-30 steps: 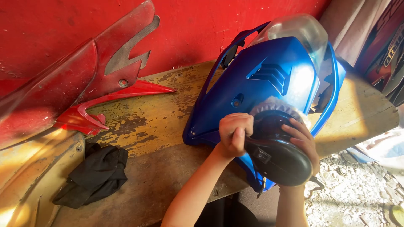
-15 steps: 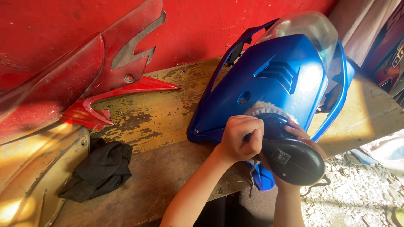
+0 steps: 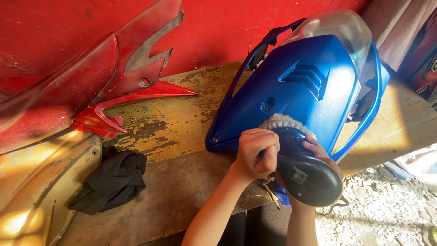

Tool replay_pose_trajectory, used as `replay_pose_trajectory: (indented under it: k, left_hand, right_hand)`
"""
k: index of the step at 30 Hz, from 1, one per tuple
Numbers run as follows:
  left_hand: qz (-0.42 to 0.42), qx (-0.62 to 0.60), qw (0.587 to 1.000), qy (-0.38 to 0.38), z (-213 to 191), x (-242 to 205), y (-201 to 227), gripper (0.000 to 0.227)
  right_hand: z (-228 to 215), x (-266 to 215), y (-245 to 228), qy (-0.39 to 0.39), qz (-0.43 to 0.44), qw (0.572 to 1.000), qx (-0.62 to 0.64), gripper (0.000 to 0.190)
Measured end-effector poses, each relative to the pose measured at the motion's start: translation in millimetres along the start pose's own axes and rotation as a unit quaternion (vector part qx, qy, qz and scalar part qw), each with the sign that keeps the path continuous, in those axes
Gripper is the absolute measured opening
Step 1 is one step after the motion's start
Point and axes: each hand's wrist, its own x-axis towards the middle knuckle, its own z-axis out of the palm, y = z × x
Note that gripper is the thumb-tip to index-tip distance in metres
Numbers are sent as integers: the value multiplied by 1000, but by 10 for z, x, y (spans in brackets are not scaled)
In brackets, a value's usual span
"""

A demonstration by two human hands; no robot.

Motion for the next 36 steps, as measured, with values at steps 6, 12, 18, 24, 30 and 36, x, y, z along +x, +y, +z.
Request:
replay_pose_trajectory:
  k: [6, 12, 18, 24, 30, 36]
  left_hand:
    - [-9, 44, 996, 82, -126, -203, -84, 34]
    - [-7, 28, 999, 42, 147, -262, 188, 35]
    - [10, -36, 999, 21, 288, -280, -16, 30]
    - [8, -45, 999, 13, 399, -435, 49, 28]
    - [53, -52, 996, -50, 594, -457, 11, 24]
    - [35, -68, 997, -30, 539, -580, -69, 21]
  right_hand:
    - [15, 0, 102, -34, 23, 993, 109, 53]
    - [-320, -75, -20, -21, 33, 990, 134, 57]
    - [-549, -238, 314, 15, 30, 994, 102, 20]
    - [-935, -464, 421, -38, 30, 994, 93, 23]
    - [-922, -495, 397, 38, -12, 996, 80, 28]
    - [-977, -565, 371, -4, -6, 999, 43, 30]
